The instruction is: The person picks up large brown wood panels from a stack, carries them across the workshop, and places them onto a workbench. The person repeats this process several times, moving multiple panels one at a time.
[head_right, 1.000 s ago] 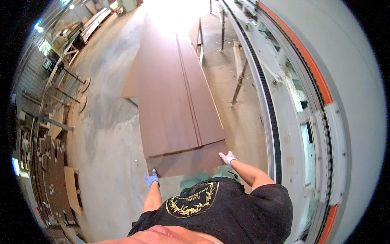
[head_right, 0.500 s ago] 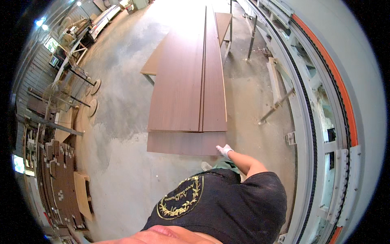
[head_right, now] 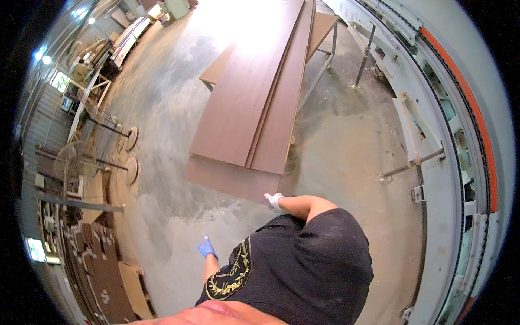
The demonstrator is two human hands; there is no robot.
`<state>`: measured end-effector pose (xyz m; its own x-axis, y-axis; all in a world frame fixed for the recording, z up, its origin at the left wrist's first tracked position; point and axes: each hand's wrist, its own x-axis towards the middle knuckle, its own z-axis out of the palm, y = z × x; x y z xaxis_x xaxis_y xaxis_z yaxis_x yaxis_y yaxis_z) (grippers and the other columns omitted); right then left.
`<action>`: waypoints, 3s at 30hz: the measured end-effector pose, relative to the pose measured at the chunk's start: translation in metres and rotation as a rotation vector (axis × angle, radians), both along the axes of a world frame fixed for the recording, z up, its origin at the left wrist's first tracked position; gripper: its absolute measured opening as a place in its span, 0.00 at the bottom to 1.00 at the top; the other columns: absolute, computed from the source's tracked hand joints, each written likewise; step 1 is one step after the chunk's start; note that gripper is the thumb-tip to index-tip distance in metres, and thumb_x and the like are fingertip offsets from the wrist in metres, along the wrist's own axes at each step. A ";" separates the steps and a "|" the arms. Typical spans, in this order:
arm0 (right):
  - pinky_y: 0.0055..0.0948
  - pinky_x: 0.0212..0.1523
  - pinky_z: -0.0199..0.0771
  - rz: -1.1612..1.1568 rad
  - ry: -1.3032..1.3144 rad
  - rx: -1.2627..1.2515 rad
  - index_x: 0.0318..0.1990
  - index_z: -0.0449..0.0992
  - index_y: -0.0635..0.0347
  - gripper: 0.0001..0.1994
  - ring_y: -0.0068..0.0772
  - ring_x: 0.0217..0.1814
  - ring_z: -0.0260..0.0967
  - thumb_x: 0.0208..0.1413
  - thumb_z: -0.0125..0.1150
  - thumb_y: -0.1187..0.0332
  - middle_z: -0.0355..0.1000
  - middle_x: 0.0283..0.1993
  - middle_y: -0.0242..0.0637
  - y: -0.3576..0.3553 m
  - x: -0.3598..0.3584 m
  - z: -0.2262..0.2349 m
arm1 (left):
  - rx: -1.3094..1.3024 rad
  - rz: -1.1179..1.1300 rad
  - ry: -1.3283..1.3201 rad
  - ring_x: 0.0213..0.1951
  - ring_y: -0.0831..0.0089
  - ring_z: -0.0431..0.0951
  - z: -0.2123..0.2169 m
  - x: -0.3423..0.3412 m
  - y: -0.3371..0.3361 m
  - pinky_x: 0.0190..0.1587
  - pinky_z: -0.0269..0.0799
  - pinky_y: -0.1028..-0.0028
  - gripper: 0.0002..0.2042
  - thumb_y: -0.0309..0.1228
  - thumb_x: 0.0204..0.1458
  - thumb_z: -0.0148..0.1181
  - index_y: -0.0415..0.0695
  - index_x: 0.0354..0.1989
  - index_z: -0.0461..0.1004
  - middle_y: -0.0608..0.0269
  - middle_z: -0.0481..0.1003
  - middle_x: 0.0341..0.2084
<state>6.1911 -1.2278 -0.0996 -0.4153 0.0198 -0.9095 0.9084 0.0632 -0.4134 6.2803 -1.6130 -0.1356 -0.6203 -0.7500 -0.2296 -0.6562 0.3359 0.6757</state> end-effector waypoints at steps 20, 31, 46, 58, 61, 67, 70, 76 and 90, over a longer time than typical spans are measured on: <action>0.43 0.42 0.69 -0.413 -0.023 0.079 0.34 0.75 0.63 0.28 0.43 0.38 0.73 0.50 0.48 0.42 0.73 0.34 0.45 -0.386 -0.531 -0.076 | 0.059 0.108 -0.397 0.54 0.56 0.65 0.011 -0.398 -0.424 0.55 0.62 0.62 0.34 0.45 0.46 0.60 0.41 0.59 0.56 0.47 0.60 0.57; 0.40 0.60 0.55 0.688 0.254 -0.047 0.58 0.59 0.63 0.34 0.42 0.62 0.57 0.56 0.34 0.41 0.57 0.62 0.43 -0.508 -0.803 -0.128 | 0.327 -0.165 -0.078 0.52 0.58 0.66 -0.009 -0.886 -0.509 0.54 0.61 0.62 0.34 0.46 0.49 0.58 0.42 0.60 0.53 0.49 0.62 0.56; 0.42 0.58 0.57 -0.434 -0.168 -0.268 0.63 0.51 0.57 0.34 0.41 0.62 0.58 0.56 0.31 0.42 0.59 0.62 0.39 -0.730 -1.151 -0.053 | 0.151 -0.413 -0.499 0.44 0.66 0.67 -0.029 -1.111 -0.704 0.43 0.66 0.67 0.31 0.43 0.48 0.60 0.44 0.57 0.55 0.54 0.66 0.47; 0.44 0.61 0.55 -0.747 0.019 -0.352 0.65 0.43 0.58 0.34 0.48 0.66 0.50 0.56 0.45 0.52 0.41 0.69 0.44 -0.743 -1.434 -0.001 | 0.414 -0.593 -0.313 0.47 0.66 0.66 -0.003 -1.504 -0.728 0.46 0.65 0.67 0.31 0.41 0.49 0.58 0.42 0.59 0.53 0.52 0.65 0.50; 0.46 0.61 0.55 -0.648 0.061 -0.414 0.65 0.47 0.56 0.30 0.46 0.67 0.49 0.57 0.40 0.53 0.43 0.68 0.44 -0.759 -1.516 -0.023 | 0.443 -0.712 -0.297 0.49 0.64 0.65 0.007 -1.601 -0.682 0.50 0.63 0.68 0.32 0.40 0.49 0.58 0.42 0.60 0.52 0.54 0.64 0.52; 0.45 0.65 0.44 -0.582 -0.131 -0.596 0.67 0.41 0.51 0.39 0.43 0.69 0.43 0.53 0.42 0.42 0.37 0.70 0.43 -0.772 -1.667 -0.009 | -0.066 -1.303 -0.103 0.60 0.53 0.56 0.035 -1.759 -0.558 0.60 0.52 0.61 0.40 0.43 0.43 0.63 0.47 0.63 0.48 0.46 0.54 0.59; 0.39 0.60 0.53 -0.344 0.348 -0.260 0.61 0.57 0.53 0.34 0.42 0.59 0.59 0.49 0.52 0.47 0.57 0.62 0.44 -0.770 -1.703 0.018 | -0.448 -1.614 -0.034 0.62 0.49 0.51 0.073 -1.825 -0.509 0.62 0.48 0.59 0.44 0.46 0.37 0.66 0.50 0.63 0.48 0.46 0.48 0.62; 0.37 0.58 0.58 -0.778 0.354 0.811 0.56 0.61 0.62 0.35 0.49 0.58 0.59 0.40 0.61 0.53 0.63 0.54 0.51 -0.651 -1.760 -0.009 | -0.779 -1.818 -0.103 0.63 0.38 0.42 0.080 -1.957 -0.417 0.63 0.41 0.53 0.47 0.50 0.33 0.67 0.61 0.64 0.46 0.49 0.41 0.65; 0.35 0.60 0.55 -1.307 0.034 0.547 0.54 0.62 0.74 0.37 0.44 0.62 0.57 0.48 0.56 0.47 0.60 0.58 0.53 -0.486 -2.059 0.000 | -0.908 -2.085 -0.065 0.62 0.31 0.37 0.067 -2.322 -0.365 0.57 0.41 0.37 0.48 0.51 0.33 0.66 0.65 0.64 0.42 0.50 0.35 0.65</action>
<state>4.1325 -1.7134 -0.0997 0.1547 0.7422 -0.6521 0.4260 -0.6456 -0.6338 3.9580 -1.9783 -0.0681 -0.4321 0.8267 -0.3603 0.8861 0.4635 0.0006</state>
